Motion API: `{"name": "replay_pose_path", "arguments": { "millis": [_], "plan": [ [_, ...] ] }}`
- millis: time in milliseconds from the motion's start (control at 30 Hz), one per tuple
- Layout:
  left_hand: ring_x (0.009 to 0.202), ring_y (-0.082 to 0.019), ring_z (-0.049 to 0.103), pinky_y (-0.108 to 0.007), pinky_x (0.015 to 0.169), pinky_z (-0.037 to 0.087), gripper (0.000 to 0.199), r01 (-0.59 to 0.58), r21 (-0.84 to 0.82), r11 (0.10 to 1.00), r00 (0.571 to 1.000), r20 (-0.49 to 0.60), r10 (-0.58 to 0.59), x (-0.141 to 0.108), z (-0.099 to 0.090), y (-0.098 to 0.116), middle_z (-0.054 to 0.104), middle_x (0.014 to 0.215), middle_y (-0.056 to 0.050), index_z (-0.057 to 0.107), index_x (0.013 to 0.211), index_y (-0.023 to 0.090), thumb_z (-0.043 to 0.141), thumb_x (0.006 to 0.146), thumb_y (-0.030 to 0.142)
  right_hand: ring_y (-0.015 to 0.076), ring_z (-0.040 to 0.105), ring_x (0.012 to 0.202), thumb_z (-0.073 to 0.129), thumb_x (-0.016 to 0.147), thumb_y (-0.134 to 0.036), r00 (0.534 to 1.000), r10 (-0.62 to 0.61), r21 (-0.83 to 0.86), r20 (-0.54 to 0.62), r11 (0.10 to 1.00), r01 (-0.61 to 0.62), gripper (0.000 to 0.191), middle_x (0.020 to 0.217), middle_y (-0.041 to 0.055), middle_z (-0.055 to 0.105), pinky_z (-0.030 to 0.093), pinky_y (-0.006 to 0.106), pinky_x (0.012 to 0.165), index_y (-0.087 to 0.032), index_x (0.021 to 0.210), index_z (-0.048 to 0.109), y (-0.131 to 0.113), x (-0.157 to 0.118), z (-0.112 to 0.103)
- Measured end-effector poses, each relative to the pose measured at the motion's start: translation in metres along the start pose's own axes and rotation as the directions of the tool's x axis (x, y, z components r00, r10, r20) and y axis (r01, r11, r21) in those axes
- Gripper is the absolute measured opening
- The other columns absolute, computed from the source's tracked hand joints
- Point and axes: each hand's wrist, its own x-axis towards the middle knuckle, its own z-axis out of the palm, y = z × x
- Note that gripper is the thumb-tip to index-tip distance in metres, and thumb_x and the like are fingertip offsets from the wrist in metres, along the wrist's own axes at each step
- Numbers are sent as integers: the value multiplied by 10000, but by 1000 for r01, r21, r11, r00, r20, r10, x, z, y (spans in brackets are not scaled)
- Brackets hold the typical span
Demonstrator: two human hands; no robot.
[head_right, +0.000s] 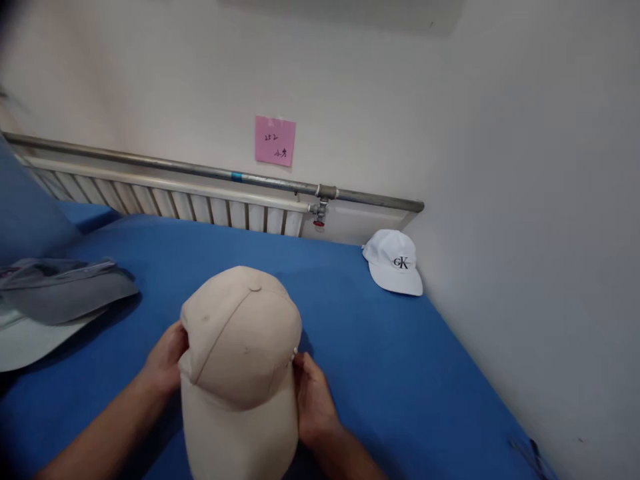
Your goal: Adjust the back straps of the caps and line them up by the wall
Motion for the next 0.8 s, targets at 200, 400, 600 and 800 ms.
{"name": "replay_pose_path", "arguments": {
  "millis": [200, 400, 600, 800],
  "plan": [
    [879, -269, 732, -379, 844, 569, 491, -147, -24, 989, 974, -178, 141, 0, 10, 18, 756, 795, -122, 642, 1173, 100, 244, 1012, 337, 273, 657, 967, 661, 689, -405, 989, -117, -49, -96, 992, 112, 215, 792, 27, 746, 449, 389, 909, -215, 785, 690, -4, 1, -3],
    [813, -257, 740, -347, 793, 586, 349, 24, 146, 989, 970, -243, 13, -9, 13, 21, 758, 787, -110, 627, 1217, 92, 411, 951, 156, 275, 632, 1055, 754, 630, -458, 985, -159, -87, 70, 982, 165, 283, 803, 30, 753, 419, 379, 943, -215, 760, 691, -17, -6, -3],
    [790, -264, 739, -361, 767, 589, 345, 195, 160, 968, 951, -272, -147, -10, 21, 8, 758, 791, -112, 639, 1226, 103, 466, 936, 174, 269, 628, 1068, 796, 613, -461, 972, -225, -54, 68, 972, 229, 312, 871, 20, 759, 416, 381, 944, -222, 791, 704, -34, -13, -3],
    [700, -211, 728, -293, 718, 582, 256, 125, 147, 981, 959, -273, -81, 2, 10, 8, 748, 730, -80, 716, 1013, 107, 494, 952, 219, 213, 650, 965, 808, 641, -335, 956, -286, -20, -59, 958, 285, 218, 828, -17, 753, 423, 339, 919, -223, 797, 705, -32, -3, -8]
  ]
}}
